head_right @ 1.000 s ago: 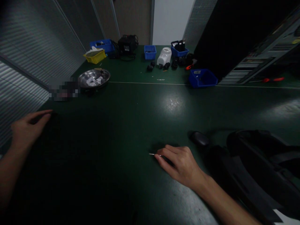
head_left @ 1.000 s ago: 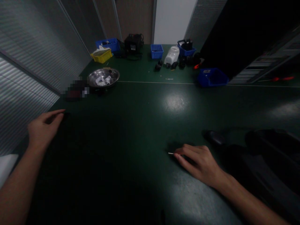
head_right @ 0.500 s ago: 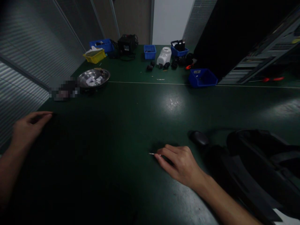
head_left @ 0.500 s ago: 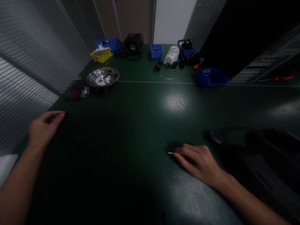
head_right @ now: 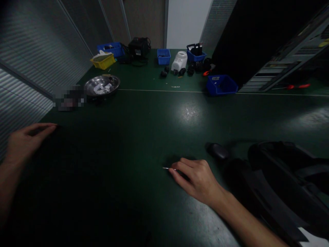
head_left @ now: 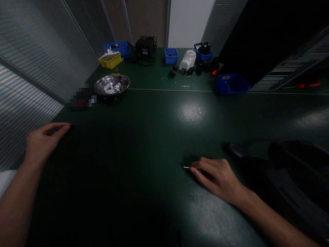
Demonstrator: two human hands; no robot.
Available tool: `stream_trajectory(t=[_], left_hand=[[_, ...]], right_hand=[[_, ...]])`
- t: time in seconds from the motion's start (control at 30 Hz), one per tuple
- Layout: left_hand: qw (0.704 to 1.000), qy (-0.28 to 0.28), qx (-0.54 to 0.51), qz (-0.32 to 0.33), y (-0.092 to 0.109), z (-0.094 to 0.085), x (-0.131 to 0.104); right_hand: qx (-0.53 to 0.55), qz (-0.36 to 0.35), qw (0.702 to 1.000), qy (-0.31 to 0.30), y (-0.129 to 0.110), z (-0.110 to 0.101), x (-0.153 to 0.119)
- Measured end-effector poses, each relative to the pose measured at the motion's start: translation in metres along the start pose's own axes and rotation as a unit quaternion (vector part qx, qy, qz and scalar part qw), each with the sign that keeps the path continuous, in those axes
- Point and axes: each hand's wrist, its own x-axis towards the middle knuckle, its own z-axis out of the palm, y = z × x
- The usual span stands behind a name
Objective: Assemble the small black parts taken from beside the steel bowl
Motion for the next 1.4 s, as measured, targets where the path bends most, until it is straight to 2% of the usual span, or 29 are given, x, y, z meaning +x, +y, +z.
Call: stream_trajectory(t=[0.17, 0.4, 0.63, 0.73, 0.93, 1.1, 1.2, 1.27, 1.33, 1.4], left_hand=[[0.998, -0.024, -0.01, -0.059, 0.008, -0.011, -0.004], [0.995, -0.066, 0.024, -0.068, 0.036, -0.023, -0.015], [0.995, -0.068, 0.044, -0.066, 0.032, -0.023, -0.013], [0.994, -0.07, 0.041, -0.077, 0.04, -0.024, -0.02], [0.992, -0.091, 0.0, -0.087, 0.073, -0.03, -0.039], [0.986, -0.088, -0.068, -0.121, 0.08, -0.03, -0.041], [0.988, -0.113, -0.082, -0.065, 0.091, -0.022, -0.05], [0.984, -0.155, -0.084, 0.008, 0.112, -0.009, -0.069], [0.965, -0.235, -0.097, 0.067, 0.143, 0.01, -0.102], [0.919, -0.348, -0.128, 0.138, 0.179, 0.034, -0.144]], right_hand=[[0.009, 0.004, 1.0, -0.007, 0.0, 0.0, 0.0], [0.007, 0.01, 1.0, -0.007, 0.0, 0.001, 0.0], [0.006, 0.017, 1.0, -0.016, -0.001, 0.0, 0.0], [0.006, 0.021, 1.0, -0.016, 0.0, 0.001, 0.0], [0.008, 0.023, 1.0, -0.018, -0.002, 0.0, 0.001], [0.004, 0.027, 0.999, -0.021, -0.002, 0.0, 0.003], [-0.01, 0.036, 0.999, -0.024, -0.001, 0.001, 0.003], [-0.02, 0.047, 0.998, -0.02, -0.004, 0.002, 0.003], [-0.029, 0.068, 0.997, -0.012, -0.01, 0.005, 0.003], [-0.029, 0.083, 0.996, -0.001, -0.018, 0.008, 0.004]])
